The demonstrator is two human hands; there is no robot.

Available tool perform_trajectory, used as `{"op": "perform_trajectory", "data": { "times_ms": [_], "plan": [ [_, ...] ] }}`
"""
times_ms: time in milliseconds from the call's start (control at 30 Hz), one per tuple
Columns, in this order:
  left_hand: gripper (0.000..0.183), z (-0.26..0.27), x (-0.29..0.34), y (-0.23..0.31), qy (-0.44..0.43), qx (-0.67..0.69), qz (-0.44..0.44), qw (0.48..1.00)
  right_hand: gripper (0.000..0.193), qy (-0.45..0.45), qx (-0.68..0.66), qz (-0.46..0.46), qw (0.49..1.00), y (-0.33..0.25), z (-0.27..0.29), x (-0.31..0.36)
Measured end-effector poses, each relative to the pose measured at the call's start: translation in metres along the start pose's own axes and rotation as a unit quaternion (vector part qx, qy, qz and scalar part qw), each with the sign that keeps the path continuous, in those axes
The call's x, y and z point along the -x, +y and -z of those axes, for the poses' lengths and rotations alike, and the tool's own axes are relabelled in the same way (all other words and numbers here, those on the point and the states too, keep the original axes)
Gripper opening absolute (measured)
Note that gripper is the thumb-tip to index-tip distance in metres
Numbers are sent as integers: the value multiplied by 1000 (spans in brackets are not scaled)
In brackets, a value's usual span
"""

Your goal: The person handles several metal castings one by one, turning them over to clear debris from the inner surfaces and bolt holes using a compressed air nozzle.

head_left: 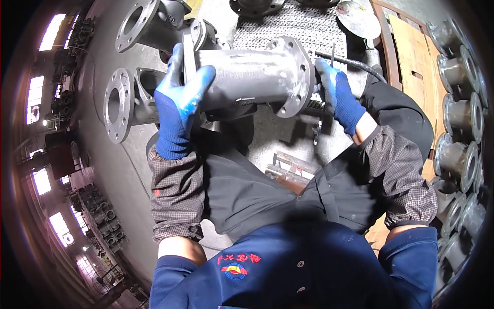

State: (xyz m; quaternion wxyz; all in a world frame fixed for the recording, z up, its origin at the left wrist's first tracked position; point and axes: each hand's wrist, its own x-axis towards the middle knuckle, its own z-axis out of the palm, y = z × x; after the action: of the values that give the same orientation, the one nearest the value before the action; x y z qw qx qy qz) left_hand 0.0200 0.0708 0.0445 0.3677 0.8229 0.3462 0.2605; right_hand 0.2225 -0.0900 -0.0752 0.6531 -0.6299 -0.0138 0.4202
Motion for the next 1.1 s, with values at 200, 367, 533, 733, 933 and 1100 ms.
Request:
{"op": "perform_trajectory", "data": {
  "times_ms": [200,367,533,733,933,1100],
  "plan": [
    [57,2,-18,-9,-18,19,-120,992,29,17,-113,-44,992,-15,-8,-9],
    [81,-10,-44,-6,-2,76,-10,997,31,-79,-154,-28,985,-12,5,-32],
    [53,-14,-52,-23,23,3,-100,995,29,5,10,-90,996,16,13,-68],
    [66,-23,-38,3,-18,207,-38,977,24,-1,-13,-86,996,-6,32,-133],
    [62,-21,-31,-4,16,162,14,987,30,-7,74,124,990,-57,6,-121],
    [65,-33,-21,2,-8,158,-59,986,29,-82,169,309,932,-114,-19,-39]
  ]
}}
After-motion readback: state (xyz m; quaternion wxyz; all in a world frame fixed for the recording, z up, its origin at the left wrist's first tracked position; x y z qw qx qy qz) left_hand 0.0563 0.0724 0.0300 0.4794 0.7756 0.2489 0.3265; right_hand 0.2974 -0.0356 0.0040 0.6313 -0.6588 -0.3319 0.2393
